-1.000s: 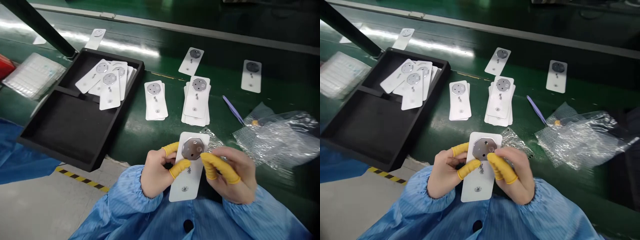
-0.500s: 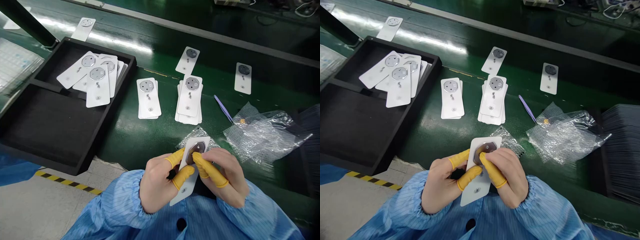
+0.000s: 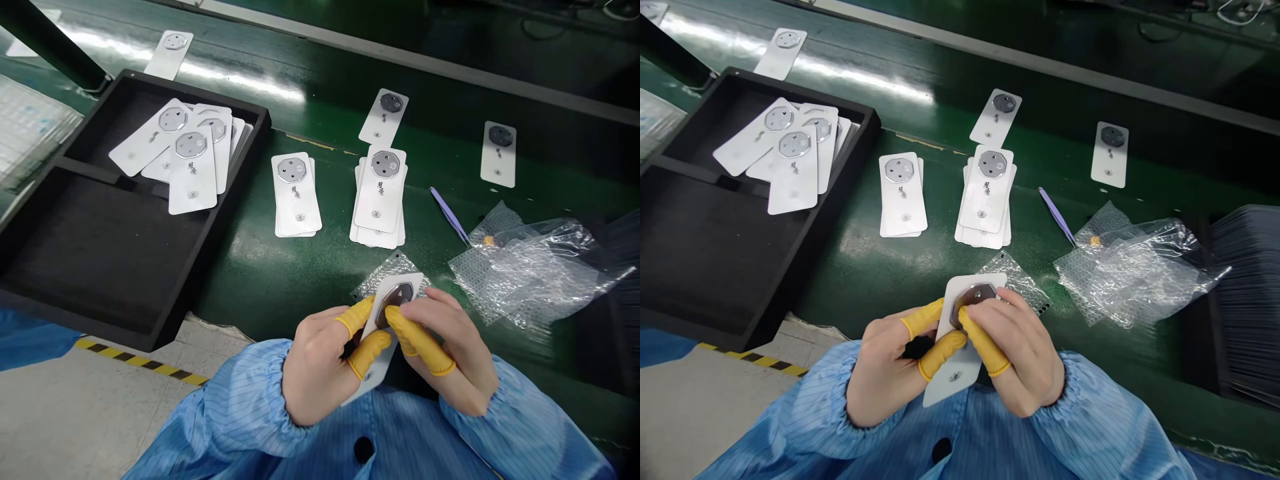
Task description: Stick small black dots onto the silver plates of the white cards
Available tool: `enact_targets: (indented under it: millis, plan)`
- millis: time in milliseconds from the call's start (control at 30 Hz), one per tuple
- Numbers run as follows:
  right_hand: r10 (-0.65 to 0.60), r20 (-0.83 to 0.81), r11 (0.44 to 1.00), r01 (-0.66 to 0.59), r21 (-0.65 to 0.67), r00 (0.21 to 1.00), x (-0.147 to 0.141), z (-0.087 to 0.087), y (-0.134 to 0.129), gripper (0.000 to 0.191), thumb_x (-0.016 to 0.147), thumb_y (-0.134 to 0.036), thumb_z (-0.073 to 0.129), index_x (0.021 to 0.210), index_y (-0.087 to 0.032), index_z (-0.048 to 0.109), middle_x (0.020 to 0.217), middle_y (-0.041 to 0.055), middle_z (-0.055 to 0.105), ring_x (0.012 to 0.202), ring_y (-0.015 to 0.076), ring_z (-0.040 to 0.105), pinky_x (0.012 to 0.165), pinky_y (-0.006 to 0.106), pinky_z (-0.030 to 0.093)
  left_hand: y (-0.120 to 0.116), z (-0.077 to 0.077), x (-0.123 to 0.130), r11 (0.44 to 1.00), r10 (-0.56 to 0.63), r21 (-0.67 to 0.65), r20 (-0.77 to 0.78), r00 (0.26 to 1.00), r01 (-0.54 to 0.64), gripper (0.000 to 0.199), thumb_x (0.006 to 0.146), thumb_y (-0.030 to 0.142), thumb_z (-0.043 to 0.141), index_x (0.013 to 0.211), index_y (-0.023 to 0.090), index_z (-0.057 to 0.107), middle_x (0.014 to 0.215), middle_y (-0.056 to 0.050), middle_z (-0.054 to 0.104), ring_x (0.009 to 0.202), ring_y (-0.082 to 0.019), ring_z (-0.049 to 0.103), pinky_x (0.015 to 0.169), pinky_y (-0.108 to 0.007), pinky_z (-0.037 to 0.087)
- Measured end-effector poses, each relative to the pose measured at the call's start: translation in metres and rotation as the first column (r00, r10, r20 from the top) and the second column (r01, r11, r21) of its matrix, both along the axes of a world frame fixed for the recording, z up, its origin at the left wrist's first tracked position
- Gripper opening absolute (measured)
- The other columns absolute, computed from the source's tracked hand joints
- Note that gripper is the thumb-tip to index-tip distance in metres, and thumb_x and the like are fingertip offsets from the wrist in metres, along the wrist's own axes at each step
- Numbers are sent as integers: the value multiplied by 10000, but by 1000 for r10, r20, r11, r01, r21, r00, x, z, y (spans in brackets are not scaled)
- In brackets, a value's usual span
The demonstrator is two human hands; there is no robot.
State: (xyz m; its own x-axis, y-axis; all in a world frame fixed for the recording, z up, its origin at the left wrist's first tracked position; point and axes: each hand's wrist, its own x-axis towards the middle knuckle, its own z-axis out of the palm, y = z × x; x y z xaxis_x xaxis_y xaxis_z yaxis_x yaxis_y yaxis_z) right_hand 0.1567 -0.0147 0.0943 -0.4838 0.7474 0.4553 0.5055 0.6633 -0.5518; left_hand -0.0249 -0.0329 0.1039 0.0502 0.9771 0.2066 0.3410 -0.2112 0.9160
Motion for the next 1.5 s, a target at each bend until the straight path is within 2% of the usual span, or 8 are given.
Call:
enact_targets:
  millis: [367,467,667,800,1167,1300,1400,1500]
  plan:
    - [150,243,985,-165,43,959,-4,0,-2,701,745,7,484,1425,-58,326,1475,208,320,1330,388,346,1026,602,371,2,-3,-4,998,-8,-59,99,995,14,92,759,161,705,682,118,675,604,-39,666,556,-156,641,500,-216,494]
    - [171,128,985,-169,-28,977,-3,-6,0,704,752,-26,508,1430,-86,328,1469,190,327,1318,378,365,1008,588,410,4,-4,-5,982,-57,-166,211,976,93,26,756,119,696,731,113,698,640,-37,678,567,-144,637,538,-211,512]
    - [-271,-341,939,169,-299,900,-10,-9,-5,688,783,-94,595,1390,-342,387,1512,9,278,1362,314,332,1057,561,405,7,-2,-1,888,28,-342,707,706,307,262,815,98,655,1048,217,671,814,-6,732,730,-126,692,672,-187,569]
    - [-321,-464,859,48,-510,826,-15,-14,-13,637,846,-96,546,1416,-299,350,1462,63,389,1318,296,420,1019,514,472,10,1,2,869,33,-345,757,652,356,219,842,142,641,1048,206,675,840,-20,738,693,-108,687,651,-166,560]
    - [-371,-548,821,-11,-570,750,-27,-24,-1,551,859,-173,585,1363,-281,390,1205,96,620,867,192,707,702,317,634,21,-7,17,937,84,-338,472,877,92,256,801,326,675,694,94,691,591,-61,693,506,-149,629,470,-216,504]
    - [-263,-460,807,-68,-586,848,-19,-28,21,660,879,-250,559,1445,-274,221,1245,120,590,910,189,696,725,330,620,46,-16,-5,891,3,-423,369,930,165,406,762,489,669,802,86,689,660,-94,716,593,-215,681,524,-287,554]
    - [-247,-115,850,159,-502,962,17,-24,79,791,821,-326,640,1468,-247,193,1332,128,523,1102,224,612,897,403,553,99,-26,-42,938,204,-277,-40,978,-207,487,777,544,595,922,87,678,823,-137,737,743,-272,710,639,-358,579]
    - [-527,214,773,569,-282,822,74,-8,163,616,792,-333,673,1323,-111,451,1159,175,614,994,256,641,851,426,540,156,-39,-76,891,394,-161,-193,899,-425,422,757,398,637,987,44,650,936,-215,711,945,-375,666,835,-506,514]
